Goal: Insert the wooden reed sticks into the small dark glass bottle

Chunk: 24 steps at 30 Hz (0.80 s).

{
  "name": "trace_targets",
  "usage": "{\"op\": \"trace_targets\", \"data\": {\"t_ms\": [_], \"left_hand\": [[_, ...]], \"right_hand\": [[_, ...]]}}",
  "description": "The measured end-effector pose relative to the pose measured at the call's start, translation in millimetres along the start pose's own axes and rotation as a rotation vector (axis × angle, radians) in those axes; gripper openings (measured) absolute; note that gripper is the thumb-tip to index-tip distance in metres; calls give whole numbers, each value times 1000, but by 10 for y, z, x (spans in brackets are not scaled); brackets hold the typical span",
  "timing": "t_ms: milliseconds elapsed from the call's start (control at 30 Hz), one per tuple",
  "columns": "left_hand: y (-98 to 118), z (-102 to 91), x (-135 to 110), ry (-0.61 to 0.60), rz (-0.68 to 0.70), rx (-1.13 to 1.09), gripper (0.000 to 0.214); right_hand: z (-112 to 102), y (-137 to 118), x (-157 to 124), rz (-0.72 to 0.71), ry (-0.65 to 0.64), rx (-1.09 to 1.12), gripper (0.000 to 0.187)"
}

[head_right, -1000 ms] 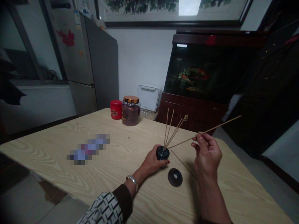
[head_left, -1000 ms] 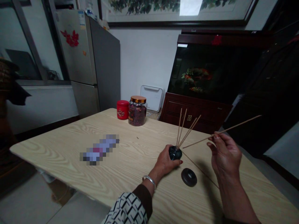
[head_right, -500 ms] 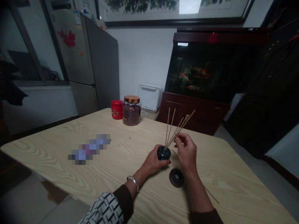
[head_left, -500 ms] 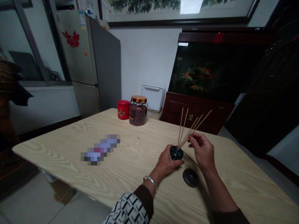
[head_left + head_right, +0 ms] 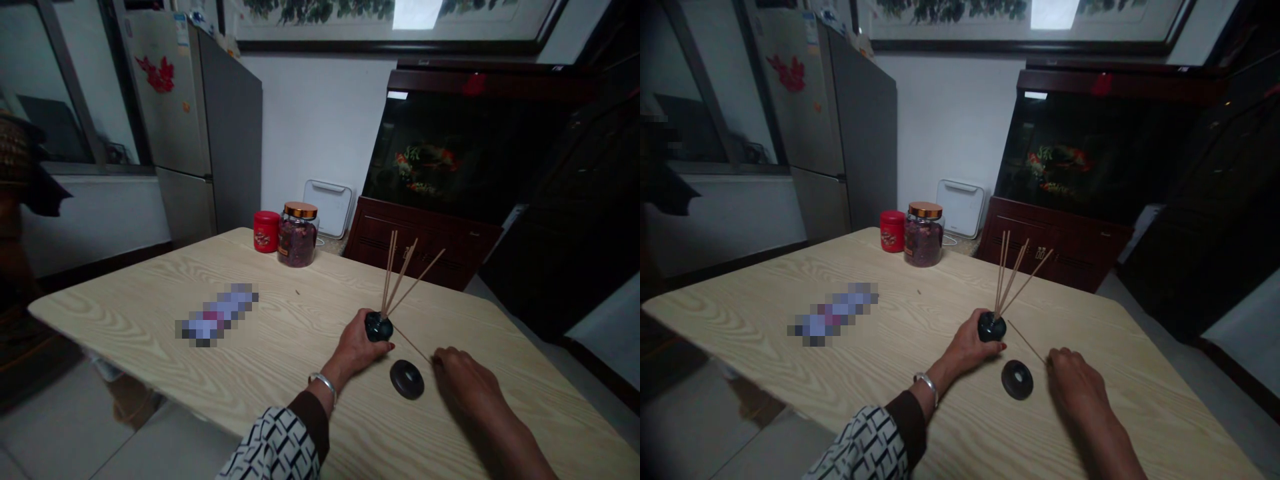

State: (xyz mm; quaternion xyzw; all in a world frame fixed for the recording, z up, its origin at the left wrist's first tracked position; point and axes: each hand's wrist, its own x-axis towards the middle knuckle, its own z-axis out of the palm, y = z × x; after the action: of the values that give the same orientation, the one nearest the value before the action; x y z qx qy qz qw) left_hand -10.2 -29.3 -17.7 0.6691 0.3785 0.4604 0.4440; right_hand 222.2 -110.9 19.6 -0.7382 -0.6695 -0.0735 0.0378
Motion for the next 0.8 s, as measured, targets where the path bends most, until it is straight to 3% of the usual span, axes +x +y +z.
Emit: {"op": "trace_targets", "data": {"t_ms": [200,367,467,567,667,800], "left_hand": [[46,-13,-6,1,6,2,66],[59,-17,0,-6,-13,11,68],[43,-11,3,2,-4,11,67],[39,-7,2,8,-6,0,67],[44,-7,1,5,-14,3,67],[38,-5,1,5,-12,14,68]], "right_hand": [[-46,-117,-31,-35,-14,-97,24],[-83,-11,26,49,14,78,14],[-88,121,89,130,117,422,15],[-156,147,161,222,274,952,31],[-306,21,194,287,398,1351,48],[-550,-254,188,298,560,1667,42]]}}
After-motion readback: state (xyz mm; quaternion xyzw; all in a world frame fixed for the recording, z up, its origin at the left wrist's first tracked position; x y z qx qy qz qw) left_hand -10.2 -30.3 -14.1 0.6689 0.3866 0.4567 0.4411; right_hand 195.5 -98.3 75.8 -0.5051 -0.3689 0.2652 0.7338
